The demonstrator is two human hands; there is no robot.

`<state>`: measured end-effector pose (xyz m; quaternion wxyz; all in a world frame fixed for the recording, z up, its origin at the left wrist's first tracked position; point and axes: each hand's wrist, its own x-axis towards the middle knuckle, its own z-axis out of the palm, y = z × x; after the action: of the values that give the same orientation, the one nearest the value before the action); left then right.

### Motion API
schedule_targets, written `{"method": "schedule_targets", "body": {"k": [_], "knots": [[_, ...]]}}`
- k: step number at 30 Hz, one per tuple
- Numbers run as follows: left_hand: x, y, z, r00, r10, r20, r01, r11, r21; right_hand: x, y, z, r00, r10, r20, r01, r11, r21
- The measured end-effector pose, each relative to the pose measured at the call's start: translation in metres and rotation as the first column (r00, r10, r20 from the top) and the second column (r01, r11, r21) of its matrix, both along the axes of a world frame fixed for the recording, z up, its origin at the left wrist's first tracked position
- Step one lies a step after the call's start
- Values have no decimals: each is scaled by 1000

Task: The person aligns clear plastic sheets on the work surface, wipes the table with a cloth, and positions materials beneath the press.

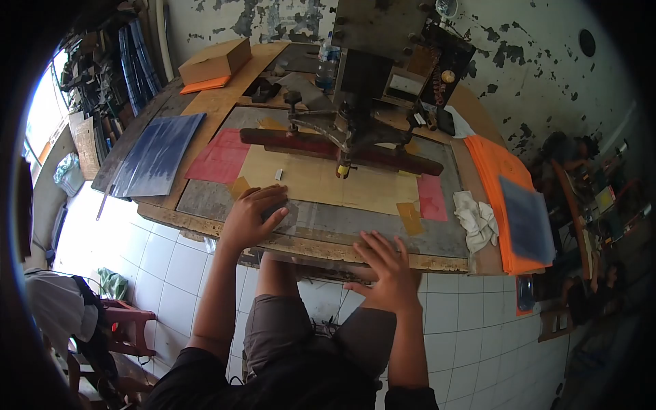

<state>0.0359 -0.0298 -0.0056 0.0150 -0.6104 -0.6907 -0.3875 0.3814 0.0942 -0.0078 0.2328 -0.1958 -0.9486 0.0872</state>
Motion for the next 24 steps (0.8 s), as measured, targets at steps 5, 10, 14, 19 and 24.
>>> {"method": "schedule_targets", "body": {"k": [5,10,14,19,24], "knots": [[-1,-1,2,999,-23,23,24,999,-24,1,-6,-12,999,-44,-2,44,993,113],[-3,0,0,999,-20,30,20,1000,-15,-9,-10,6,991,-71,-116,92,977,192],[-4,-2,1,998,-37,49,37,999,8,-12,-20,19,982,-44,-185,88,966,242],[-7,-4,-1,997,-57,51,53,995,81,9,-46,30,988,-12,-157,40,984,176],[-3,-1,2,999,-32,7,31,997,68,52,-75,15,997,64,-45,-64,998,-19]]}}
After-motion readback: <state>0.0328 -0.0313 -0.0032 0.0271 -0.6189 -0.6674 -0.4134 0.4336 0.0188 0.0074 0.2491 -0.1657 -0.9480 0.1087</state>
